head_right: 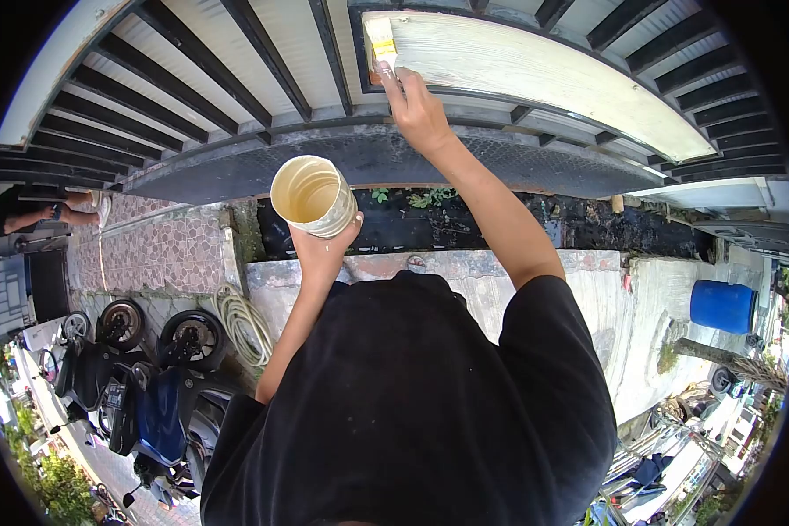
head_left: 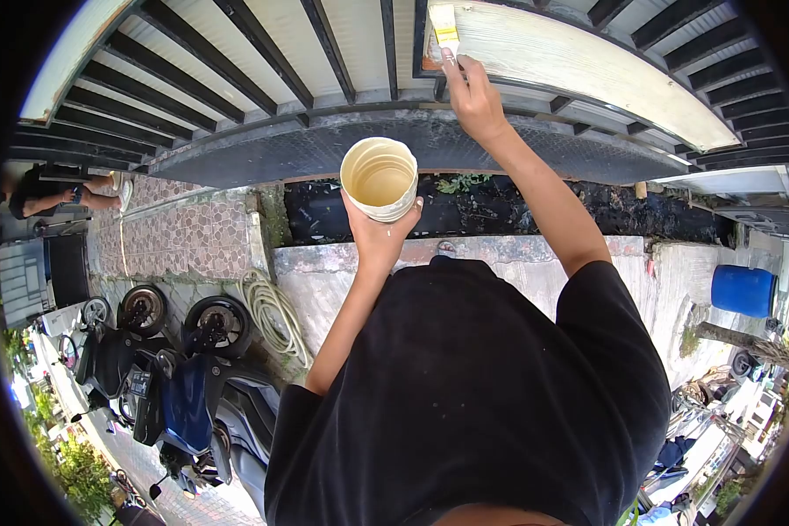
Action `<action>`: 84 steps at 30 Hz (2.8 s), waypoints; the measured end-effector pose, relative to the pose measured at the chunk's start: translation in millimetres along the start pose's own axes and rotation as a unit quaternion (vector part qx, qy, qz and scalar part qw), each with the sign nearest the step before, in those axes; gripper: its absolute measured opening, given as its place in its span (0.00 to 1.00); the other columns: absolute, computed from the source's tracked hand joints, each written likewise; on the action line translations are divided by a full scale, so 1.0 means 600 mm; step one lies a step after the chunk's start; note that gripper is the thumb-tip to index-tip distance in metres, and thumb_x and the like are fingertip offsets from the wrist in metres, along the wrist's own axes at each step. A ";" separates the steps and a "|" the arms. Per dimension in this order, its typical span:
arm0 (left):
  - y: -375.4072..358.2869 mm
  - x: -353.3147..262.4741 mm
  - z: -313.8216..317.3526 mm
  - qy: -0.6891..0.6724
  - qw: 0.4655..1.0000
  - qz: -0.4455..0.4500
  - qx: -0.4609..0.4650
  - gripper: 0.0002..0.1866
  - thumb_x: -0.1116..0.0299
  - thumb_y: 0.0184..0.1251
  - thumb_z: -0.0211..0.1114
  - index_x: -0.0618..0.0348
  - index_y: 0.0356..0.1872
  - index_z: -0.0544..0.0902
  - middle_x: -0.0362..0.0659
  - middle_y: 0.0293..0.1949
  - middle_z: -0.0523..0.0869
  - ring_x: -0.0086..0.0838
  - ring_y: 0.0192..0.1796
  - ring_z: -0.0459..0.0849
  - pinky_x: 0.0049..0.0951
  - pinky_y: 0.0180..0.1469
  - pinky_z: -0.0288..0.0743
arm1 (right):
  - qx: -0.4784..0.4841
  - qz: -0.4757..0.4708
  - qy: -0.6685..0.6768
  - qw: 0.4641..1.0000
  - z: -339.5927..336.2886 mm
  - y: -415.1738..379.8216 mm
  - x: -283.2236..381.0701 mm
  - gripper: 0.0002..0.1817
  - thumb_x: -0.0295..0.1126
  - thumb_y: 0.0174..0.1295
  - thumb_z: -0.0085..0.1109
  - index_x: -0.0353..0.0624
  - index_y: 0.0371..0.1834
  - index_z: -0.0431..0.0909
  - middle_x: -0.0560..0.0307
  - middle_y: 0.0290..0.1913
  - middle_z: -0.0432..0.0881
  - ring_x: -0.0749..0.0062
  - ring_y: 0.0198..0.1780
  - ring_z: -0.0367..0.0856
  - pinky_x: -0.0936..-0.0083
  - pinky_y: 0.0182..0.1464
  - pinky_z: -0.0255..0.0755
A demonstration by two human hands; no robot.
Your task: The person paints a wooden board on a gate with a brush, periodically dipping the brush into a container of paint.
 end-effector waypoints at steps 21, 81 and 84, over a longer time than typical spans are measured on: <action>-0.010 -0.009 0.002 0.026 0.999 0.029 -0.027 0.32 0.78 0.57 0.84 0.65 0.63 0.78 0.46 0.54 0.90 0.30 0.55 0.90 0.34 0.64 0.81 | 0.150 0.084 0.048 0.984 0.004 -0.086 0.058 0.30 0.21 0.66 0.70 0.32 0.74 0.78 0.45 0.55 0.78 0.53 0.52 0.85 0.61 0.43 0.85; -0.021 -0.031 0.033 0.042 0.999 0.013 -0.010 0.32 0.77 0.58 0.84 0.67 0.64 0.80 0.47 0.56 0.89 0.32 0.58 0.88 0.36 0.69 0.78 | 0.008 0.225 0.234 0.946 -0.127 0.133 -0.019 0.12 0.28 0.74 0.69 0.34 0.55 0.92 0.39 0.42 0.92 0.46 0.38 0.91 0.59 0.43 0.84; -0.021 -0.034 0.034 0.034 0.999 0.022 -0.030 0.32 0.77 0.57 0.85 0.66 0.63 0.80 0.49 0.56 0.89 0.34 0.58 0.89 0.37 0.66 0.80 | 0.083 0.240 0.237 0.938 -0.123 0.095 -0.001 0.12 0.27 0.73 0.69 0.34 0.55 0.91 0.38 0.42 0.92 0.46 0.39 0.92 0.60 0.44 0.84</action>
Point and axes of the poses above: each hand's wrist, its own y-axis towards the middle knuckle, its own z-axis out of the palm, x = y × z, the point moved 1 cm from there along y, towards the middle knuckle
